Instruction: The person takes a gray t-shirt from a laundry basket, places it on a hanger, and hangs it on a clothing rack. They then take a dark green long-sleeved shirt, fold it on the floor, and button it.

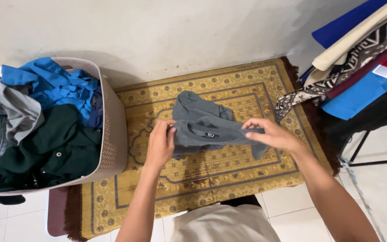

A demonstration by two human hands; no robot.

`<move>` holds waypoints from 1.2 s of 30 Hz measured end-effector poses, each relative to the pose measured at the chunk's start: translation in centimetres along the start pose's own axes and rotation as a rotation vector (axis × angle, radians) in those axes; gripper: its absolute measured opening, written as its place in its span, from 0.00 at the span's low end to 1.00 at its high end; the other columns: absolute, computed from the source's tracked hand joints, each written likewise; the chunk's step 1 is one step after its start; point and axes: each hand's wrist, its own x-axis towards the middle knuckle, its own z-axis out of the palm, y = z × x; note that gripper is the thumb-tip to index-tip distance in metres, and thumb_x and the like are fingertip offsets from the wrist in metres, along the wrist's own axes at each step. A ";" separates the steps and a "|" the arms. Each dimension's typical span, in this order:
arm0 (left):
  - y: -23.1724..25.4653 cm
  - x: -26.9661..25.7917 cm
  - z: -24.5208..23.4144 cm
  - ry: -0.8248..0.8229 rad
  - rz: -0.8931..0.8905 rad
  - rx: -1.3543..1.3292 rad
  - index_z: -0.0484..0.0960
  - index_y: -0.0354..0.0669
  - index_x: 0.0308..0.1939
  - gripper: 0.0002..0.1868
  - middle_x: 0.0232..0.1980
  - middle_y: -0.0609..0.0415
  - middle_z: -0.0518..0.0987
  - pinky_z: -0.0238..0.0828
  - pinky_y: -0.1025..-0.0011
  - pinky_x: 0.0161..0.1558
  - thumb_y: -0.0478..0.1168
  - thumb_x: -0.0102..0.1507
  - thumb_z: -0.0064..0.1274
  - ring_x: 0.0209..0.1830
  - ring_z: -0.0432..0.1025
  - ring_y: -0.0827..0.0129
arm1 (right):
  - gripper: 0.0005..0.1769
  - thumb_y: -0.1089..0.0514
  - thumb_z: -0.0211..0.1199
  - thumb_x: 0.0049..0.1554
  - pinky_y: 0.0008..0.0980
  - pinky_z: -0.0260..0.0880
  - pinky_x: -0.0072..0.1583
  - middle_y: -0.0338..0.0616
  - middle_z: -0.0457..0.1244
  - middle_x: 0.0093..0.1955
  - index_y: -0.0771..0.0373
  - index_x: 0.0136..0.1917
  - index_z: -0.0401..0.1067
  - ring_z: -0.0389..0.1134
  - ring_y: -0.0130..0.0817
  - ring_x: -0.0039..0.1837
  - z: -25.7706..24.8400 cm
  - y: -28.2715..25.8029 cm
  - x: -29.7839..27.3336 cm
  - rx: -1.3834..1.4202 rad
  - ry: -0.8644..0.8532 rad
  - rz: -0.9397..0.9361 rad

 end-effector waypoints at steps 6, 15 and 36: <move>2.0 -0.1 -1.7 -0.175 0.031 0.075 0.78 0.38 0.50 0.12 0.41 0.44 0.78 0.72 0.60 0.40 0.34 0.63 0.59 0.37 0.76 0.52 | 0.10 0.60 0.68 0.54 0.32 0.66 0.52 0.39 0.67 0.47 0.63 0.48 0.73 0.67 0.26 0.51 -1.1 1.4 -0.8 -0.311 0.185 -0.238; 2.4 -2.4 -0.9 0.166 0.151 0.108 0.78 0.35 0.43 0.07 0.44 0.44 0.77 0.73 0.62 0.44 0.27 0.61 0.55 0.42 0.77 0.50 | 0.15 0.60 0.67 0.58 0.26 0.56 0.40 0.31 0.53 0.37 0.60 0.42 0.60 0.54 0.17 0.40 -1.5 1.5 -0.4 0.125 0.342 -0.239; 3.9 -5.5 -1.6 0.359 0.047 0.379 0.82 0.37 0.39 0.11 0.40 0.41 0.78 0.70 0.58 0.45 0.24 0.55 0.51 0.42 0.74 0.50 | 0.13 0.66 0.61 0.50 0.40 0.72 0.49 0.48 0.69 0.41 0.59 0.47 0.80 0.71 0.42 0.44 -5.5 -0.7 -6.6 -0.658 0.456 -0.486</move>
